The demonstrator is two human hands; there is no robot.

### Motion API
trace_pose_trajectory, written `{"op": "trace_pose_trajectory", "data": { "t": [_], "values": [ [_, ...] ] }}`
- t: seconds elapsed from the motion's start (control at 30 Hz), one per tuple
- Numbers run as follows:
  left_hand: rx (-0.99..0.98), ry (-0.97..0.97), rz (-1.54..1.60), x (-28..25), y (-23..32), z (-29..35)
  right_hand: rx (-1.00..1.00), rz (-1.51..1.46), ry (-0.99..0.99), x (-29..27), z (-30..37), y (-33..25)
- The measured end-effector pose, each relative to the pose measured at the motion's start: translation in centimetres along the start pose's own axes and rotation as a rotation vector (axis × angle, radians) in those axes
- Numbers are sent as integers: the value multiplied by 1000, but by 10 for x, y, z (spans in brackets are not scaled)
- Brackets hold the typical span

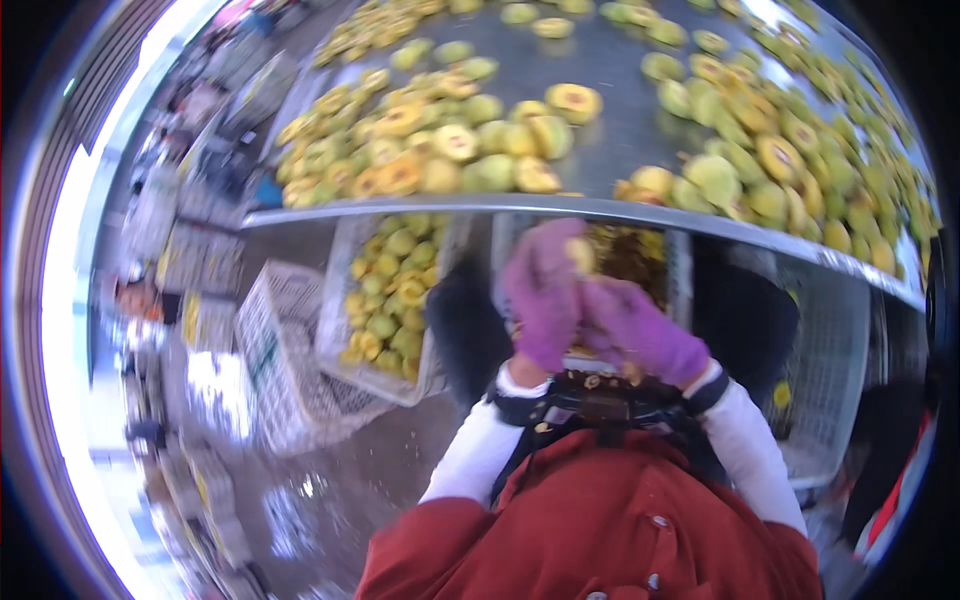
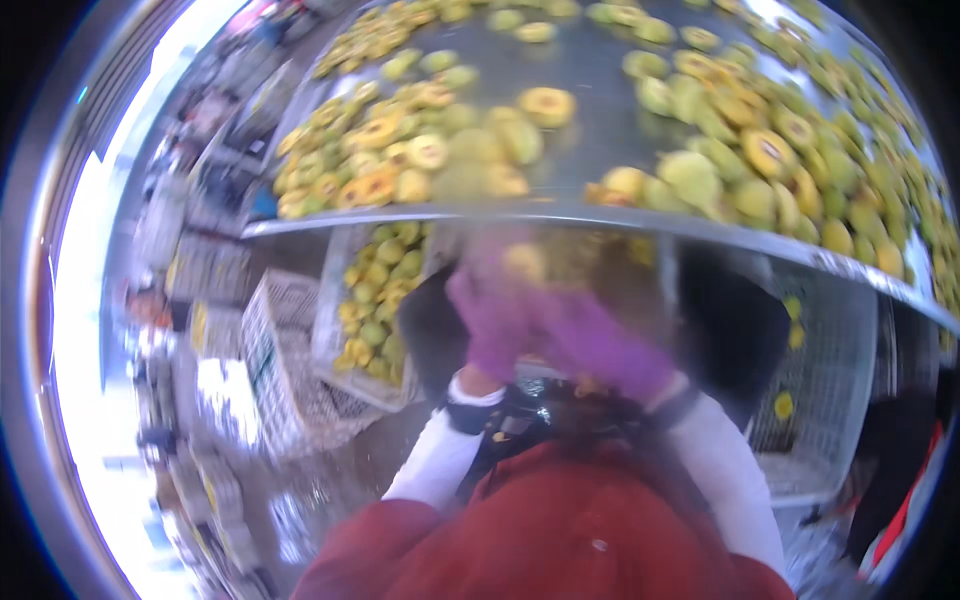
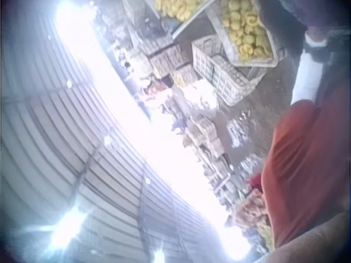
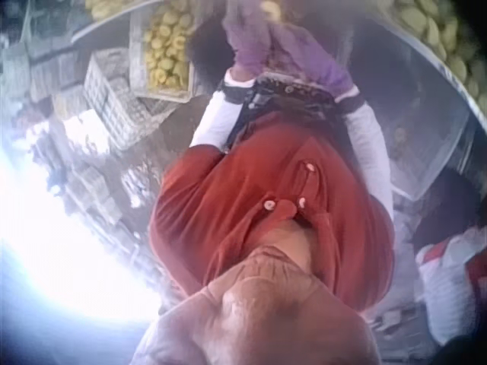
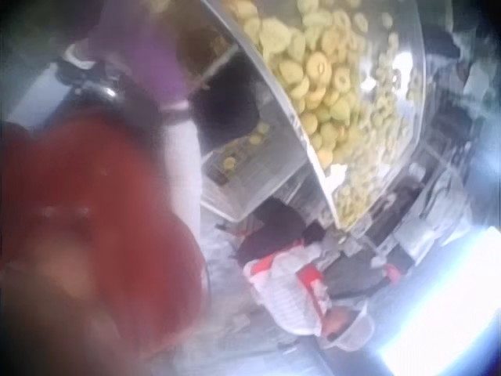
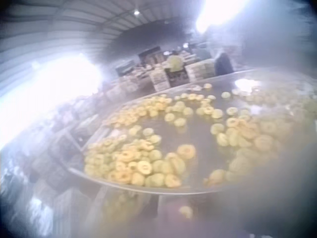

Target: The person removes pits from fruit halves using a tool, places the fruit into a crate, and discards the pits into a bin. They then lift and stack crates of fruit and push a cart across the floor.

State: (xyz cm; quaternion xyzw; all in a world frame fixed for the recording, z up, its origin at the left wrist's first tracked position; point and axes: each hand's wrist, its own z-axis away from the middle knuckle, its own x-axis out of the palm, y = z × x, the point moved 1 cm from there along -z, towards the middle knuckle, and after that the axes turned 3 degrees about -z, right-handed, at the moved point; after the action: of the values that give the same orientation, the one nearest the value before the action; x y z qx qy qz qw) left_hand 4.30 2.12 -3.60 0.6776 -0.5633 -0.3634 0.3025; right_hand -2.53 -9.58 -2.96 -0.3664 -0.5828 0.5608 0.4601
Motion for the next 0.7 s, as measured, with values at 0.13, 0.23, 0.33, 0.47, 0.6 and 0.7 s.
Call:
{"op": "trace_pose_trajectory", "data": {
  "t": [0.13, 0.23, 0.33, 0.47, 0.6, 0.7],
  "values": [
    [-54, -35, -183, 13, 16, -12, 128, 524, -3, -14, 2, 15],
    [-294, -219, -185, 20, 9, -7, -321, 583, 231, -14, -7, 23],
    [-176, -33, 94, 14, 2, 11, -292, 473, 107, -10, 0, 5],
    [-363, 154, 297, -4, 5, 12, 195, -227, 82, 8, 3, -10],
    [-663, -39, 581, 1, 16, 5, 266, -134, -166, -4, 7, -34],
    [-546, 1, 435, 1, 22, 8, 250, 129, -92, 5, 12, -27]
  ]
}}
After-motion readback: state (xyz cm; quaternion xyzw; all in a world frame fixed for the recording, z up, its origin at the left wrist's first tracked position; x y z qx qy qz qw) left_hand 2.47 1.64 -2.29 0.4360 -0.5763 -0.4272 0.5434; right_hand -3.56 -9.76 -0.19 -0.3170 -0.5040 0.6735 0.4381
